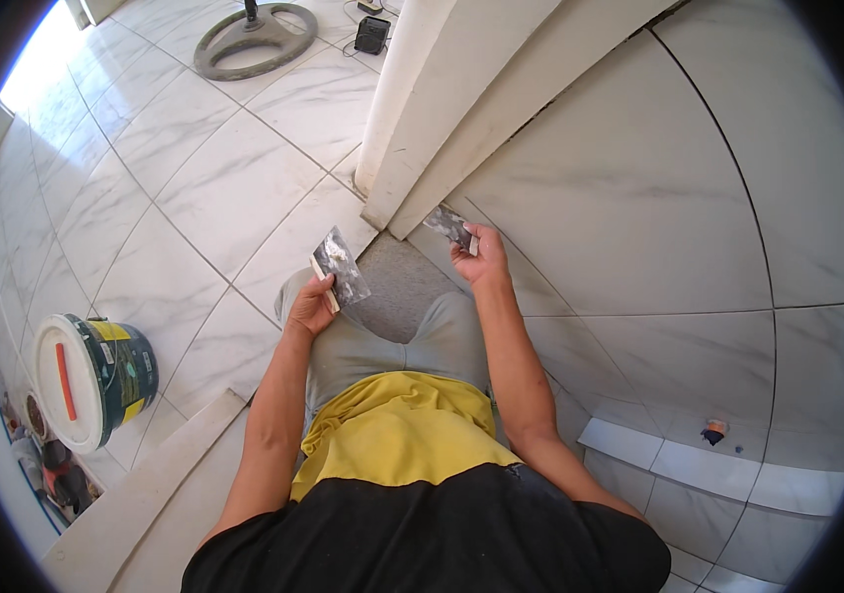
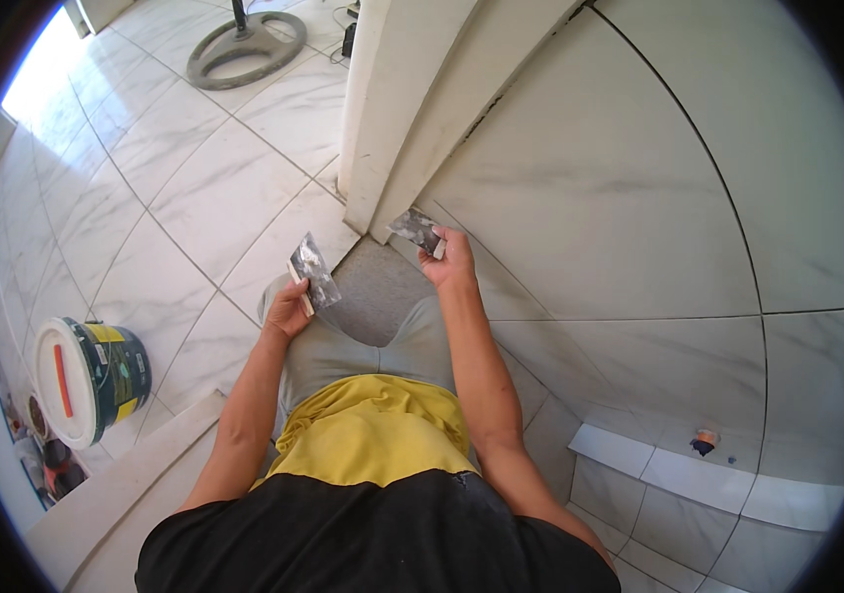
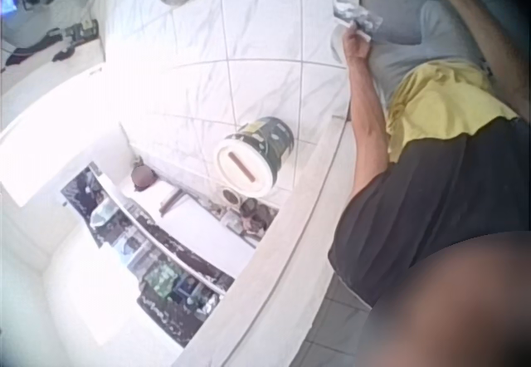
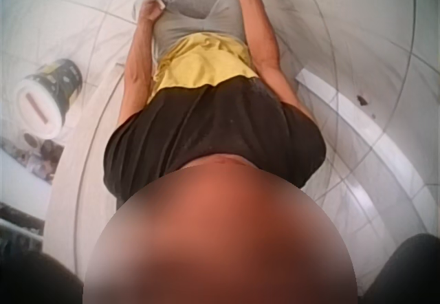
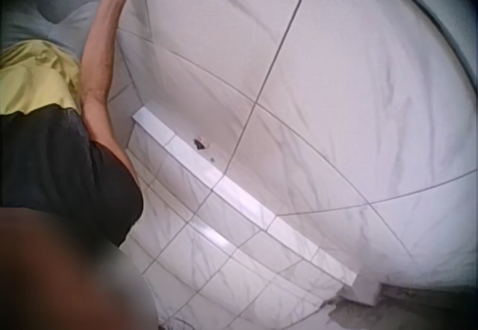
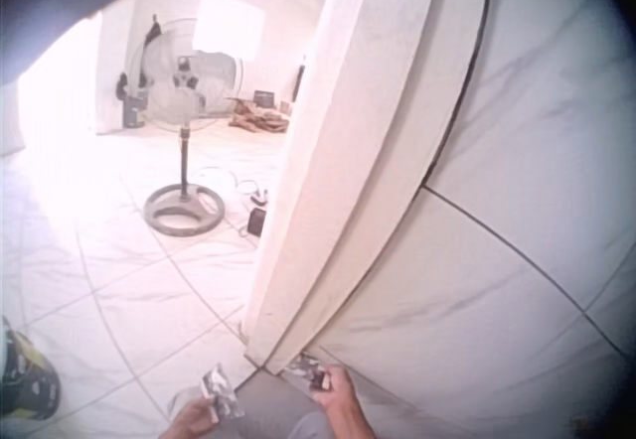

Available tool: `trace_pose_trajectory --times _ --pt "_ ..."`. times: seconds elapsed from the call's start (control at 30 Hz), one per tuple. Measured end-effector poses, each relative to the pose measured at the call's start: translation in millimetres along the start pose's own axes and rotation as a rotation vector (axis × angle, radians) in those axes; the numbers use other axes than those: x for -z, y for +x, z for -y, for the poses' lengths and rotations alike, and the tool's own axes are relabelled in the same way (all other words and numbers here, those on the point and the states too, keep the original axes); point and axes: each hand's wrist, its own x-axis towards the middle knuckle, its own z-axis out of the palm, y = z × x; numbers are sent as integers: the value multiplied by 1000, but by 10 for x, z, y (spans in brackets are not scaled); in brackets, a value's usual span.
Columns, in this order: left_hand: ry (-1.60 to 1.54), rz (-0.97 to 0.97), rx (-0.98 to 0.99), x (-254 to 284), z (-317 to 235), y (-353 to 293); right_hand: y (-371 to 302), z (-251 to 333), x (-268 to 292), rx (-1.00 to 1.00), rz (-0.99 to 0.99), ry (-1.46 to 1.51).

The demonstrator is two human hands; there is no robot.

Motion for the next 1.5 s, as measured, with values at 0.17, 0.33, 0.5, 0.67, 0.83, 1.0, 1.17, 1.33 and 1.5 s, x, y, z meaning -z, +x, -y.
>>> trace_pose_trajectory --times 0.17,0.33,0.5,0.67,0.83,1.0,1.17,1.33,1.5 --pt "2 2 -9 15 -2 10 18 58 35 0 -5 34" --pt "1 -10 -5 -39 17 22 -63 213 36 -38 39 136" --pt "15 -13 -28 21 5 -1 -380 304 -193 -93 81 242" --pt "-12 5 2 -38 0 -10 -542 397 -265 -51 129 257" --pt "-16 5 -11 -53 -15 -36 -692 486 -356 5 146 250" --pt "-15 2 -3 -43 -7 -23 -825 628 -408 -43 228 314" --pt "4 -3 -13 -31 1 -26 -1073 708 -563 -17 322 339" --pt "-1 23 -6 -51 3 -35 -1215 787 -651 40 478 346" --pt "-10 38 -11 -63 6 -33 -1325 837 -742 117 483 402"
